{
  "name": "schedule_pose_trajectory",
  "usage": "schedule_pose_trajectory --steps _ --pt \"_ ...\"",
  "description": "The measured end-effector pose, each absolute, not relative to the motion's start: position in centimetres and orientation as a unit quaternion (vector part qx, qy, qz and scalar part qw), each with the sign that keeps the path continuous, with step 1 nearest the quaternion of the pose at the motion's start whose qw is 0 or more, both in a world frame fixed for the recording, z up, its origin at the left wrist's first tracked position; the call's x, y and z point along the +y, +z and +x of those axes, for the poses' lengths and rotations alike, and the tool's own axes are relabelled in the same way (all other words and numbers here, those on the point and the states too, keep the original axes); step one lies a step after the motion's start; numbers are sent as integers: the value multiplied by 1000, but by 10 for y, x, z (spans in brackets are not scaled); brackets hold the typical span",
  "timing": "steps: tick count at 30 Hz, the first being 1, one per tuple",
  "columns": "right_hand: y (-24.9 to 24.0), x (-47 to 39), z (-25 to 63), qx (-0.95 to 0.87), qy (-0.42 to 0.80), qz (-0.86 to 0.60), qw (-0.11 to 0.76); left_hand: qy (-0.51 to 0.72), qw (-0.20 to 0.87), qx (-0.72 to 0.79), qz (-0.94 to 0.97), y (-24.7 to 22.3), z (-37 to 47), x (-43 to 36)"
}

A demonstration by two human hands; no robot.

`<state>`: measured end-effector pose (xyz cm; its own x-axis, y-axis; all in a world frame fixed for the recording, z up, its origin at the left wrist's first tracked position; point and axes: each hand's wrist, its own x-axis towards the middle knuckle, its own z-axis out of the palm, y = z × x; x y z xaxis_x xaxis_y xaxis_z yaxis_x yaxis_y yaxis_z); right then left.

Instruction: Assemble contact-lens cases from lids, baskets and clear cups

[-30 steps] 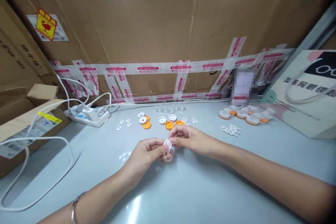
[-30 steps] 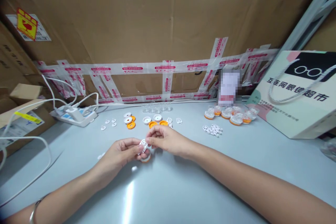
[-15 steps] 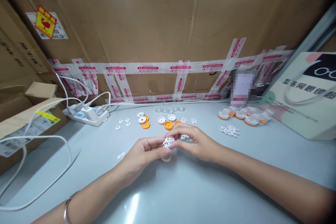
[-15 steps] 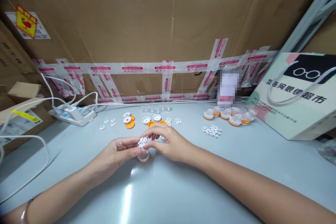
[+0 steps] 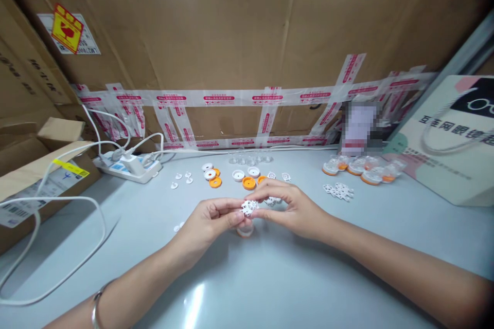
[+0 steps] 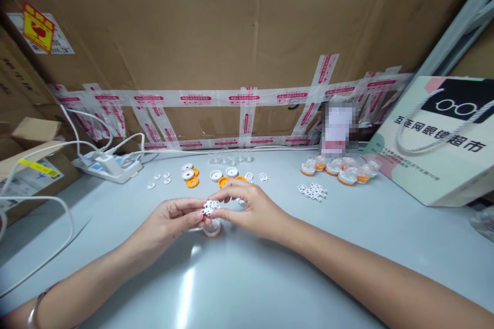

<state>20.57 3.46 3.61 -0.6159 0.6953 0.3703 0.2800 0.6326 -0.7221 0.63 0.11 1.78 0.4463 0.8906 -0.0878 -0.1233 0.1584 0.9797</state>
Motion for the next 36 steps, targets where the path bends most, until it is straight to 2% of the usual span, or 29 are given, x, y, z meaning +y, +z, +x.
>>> schedule_pose_trajectory --steps 13,18,23,30,36 --pt "36 23 199 -815 356 -345 300 386 631 402 540 16 15 -1" --pt "33 16 193 -812 343 -346 321 420 600 425 532 13 19 -5" --pt "35 17 194 -794 390 -337 323 427 594 420 537 18 17 -4" --pt "27 23 202 -880 225 -217 357 396 611 417 545 22 13 -3" --pt "29 27 204 -870 236 -214 376 373 625 411 549 26 11 -3"
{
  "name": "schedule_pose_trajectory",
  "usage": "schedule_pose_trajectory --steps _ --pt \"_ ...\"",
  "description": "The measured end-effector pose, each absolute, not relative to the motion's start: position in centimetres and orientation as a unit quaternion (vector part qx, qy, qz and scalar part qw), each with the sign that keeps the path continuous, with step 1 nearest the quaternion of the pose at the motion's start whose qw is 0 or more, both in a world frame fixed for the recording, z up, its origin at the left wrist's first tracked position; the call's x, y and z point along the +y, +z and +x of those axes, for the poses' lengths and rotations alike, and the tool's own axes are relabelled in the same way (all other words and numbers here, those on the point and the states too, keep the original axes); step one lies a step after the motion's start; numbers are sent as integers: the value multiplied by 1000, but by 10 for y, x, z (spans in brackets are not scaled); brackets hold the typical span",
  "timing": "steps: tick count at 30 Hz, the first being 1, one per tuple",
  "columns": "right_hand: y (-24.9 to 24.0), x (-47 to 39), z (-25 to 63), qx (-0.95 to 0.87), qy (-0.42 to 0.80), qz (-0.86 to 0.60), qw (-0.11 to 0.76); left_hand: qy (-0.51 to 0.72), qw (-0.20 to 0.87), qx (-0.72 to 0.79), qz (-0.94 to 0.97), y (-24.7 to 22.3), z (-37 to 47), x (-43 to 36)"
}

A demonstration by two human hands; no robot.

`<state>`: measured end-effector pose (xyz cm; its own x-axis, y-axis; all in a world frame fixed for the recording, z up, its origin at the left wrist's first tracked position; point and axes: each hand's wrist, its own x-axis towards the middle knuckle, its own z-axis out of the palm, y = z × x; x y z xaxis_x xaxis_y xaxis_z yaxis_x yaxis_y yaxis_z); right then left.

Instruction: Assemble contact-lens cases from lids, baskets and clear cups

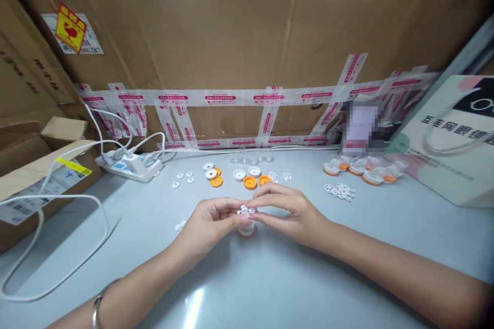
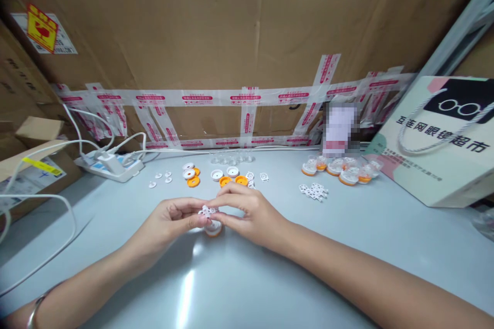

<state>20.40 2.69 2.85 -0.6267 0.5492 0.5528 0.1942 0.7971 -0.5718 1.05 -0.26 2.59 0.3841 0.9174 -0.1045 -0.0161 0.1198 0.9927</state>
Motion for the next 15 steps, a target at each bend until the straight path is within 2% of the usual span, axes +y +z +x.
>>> schedule_pose_trajectory --steps 8,15 --pt "26 23 198 -867 273 -264 323 401 604 432 537 16 17 -2" --pt "30 15 192 -814 339 -311 355 433 546 442 564 20 19 -6"
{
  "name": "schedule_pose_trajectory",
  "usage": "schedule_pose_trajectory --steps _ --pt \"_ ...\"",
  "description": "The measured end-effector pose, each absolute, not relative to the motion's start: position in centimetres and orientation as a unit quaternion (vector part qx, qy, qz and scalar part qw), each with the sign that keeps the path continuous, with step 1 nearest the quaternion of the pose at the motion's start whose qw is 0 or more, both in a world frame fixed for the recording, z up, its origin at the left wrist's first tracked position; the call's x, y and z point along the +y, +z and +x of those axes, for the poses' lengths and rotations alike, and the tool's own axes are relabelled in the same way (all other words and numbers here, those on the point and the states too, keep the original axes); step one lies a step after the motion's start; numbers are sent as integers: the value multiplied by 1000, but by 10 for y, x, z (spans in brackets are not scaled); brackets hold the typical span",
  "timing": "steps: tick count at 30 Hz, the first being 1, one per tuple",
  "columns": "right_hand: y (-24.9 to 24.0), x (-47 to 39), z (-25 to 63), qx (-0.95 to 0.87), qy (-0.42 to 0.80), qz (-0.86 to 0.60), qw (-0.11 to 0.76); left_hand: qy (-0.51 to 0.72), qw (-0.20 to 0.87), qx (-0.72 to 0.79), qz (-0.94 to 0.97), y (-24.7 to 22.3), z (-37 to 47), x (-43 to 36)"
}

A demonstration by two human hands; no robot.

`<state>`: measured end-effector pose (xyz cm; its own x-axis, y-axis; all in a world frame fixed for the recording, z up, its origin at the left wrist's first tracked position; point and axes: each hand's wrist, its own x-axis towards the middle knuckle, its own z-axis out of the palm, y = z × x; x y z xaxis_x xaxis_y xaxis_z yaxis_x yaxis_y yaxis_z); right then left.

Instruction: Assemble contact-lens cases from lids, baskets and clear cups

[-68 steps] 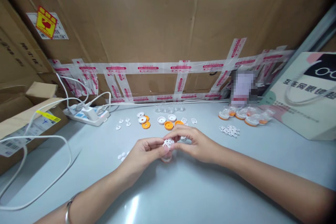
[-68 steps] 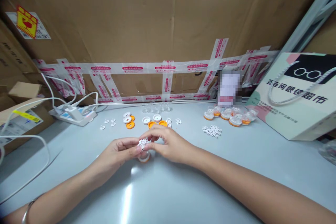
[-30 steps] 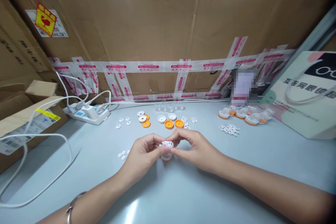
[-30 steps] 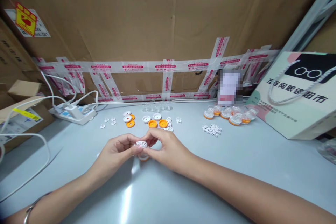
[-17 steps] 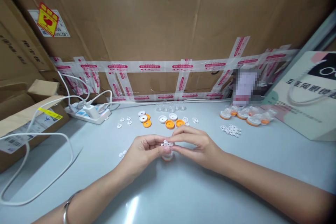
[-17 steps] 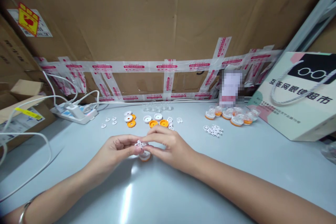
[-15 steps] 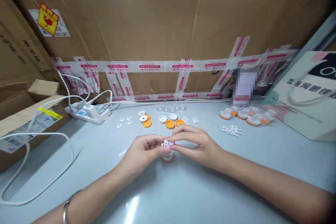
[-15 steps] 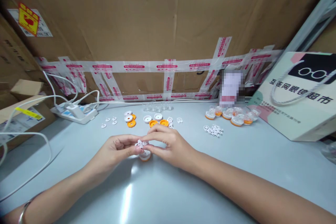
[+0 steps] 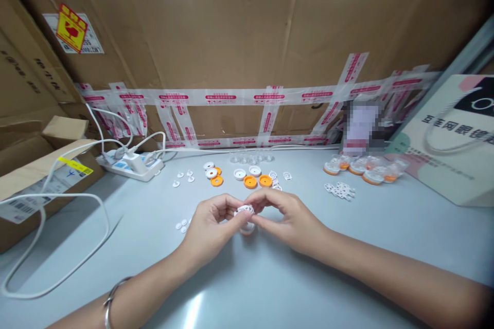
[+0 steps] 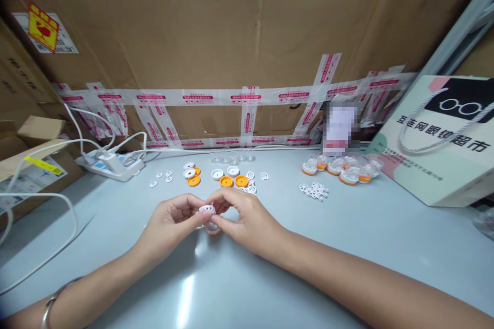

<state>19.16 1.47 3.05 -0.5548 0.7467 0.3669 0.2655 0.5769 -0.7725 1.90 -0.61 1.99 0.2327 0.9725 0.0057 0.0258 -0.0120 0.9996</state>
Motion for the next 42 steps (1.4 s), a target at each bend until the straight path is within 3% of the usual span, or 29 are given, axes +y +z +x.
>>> schedule_pose_trajectory --steps 8,12,16,20,31,42 --pt "27 18 192 -781 387 -317 375 432 539 435 578 20 18 -4" --pt "26 31 198 -745 403 -353 397 397 390 482 676 20 11 -1" --pt "28 37 202 -753 414 -374 348 296 269 487 777 13 6 -2" --pt "29 31 199 -805 396 -328 298 260 255 477 800 2 10 -1" --pt "21 26 197 -830 369 -324 264 256 248 480 801 1 13 1" --pt "15 27 192 -837 331 -320 295 256 257 477 801 0 13 1"
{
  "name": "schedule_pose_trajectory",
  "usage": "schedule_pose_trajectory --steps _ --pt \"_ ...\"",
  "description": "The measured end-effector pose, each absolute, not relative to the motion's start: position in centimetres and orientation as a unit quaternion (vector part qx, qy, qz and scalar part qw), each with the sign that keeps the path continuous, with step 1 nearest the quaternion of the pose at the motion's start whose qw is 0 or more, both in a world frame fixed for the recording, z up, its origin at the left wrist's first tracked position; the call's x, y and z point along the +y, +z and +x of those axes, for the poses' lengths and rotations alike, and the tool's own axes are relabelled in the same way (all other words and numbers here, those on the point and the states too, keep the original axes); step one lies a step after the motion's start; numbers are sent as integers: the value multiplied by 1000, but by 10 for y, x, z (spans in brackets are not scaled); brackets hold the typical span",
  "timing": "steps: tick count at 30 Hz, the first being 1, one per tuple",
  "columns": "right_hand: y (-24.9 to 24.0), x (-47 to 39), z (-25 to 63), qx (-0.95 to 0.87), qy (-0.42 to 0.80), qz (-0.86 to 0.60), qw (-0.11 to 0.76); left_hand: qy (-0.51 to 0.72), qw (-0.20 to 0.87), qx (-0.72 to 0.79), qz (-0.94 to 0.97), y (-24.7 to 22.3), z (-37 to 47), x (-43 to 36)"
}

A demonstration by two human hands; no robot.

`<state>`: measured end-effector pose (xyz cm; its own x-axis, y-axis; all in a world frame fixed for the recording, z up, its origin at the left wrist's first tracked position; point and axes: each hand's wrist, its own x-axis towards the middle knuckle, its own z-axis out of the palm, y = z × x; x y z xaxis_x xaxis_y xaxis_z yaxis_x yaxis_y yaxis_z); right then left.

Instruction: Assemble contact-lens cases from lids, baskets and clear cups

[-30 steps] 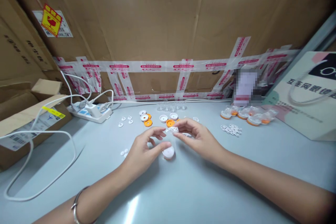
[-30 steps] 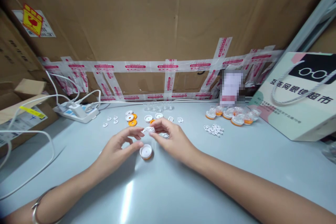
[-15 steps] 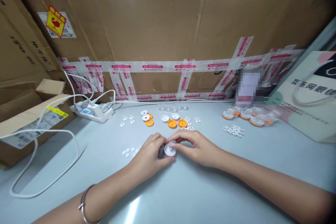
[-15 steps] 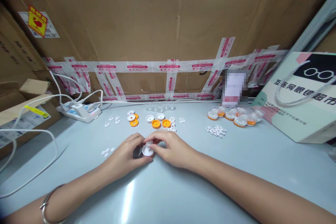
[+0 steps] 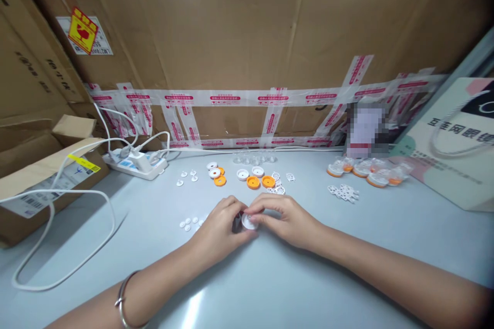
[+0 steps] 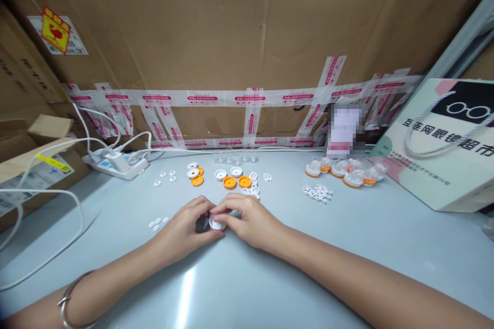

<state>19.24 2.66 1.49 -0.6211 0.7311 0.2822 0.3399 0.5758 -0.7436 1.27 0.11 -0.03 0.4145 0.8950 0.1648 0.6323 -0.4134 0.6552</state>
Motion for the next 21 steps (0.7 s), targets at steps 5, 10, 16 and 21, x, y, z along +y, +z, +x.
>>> schedule_pose_trajectory --steps 5,10,16,21 --pt "11 27 189 -855 300 -310 288 259 259 480 797 -2 13 1" --pt "12 27 186 -864 287 -311 272 259 262 478 798 -3 13 2" --pt "10 28 189 -871 280 -292 277 256 268 482 794 -1 12 1" --pt "8 25 189 -863 294 -288 293 261 276 482 789 -1 11 1"
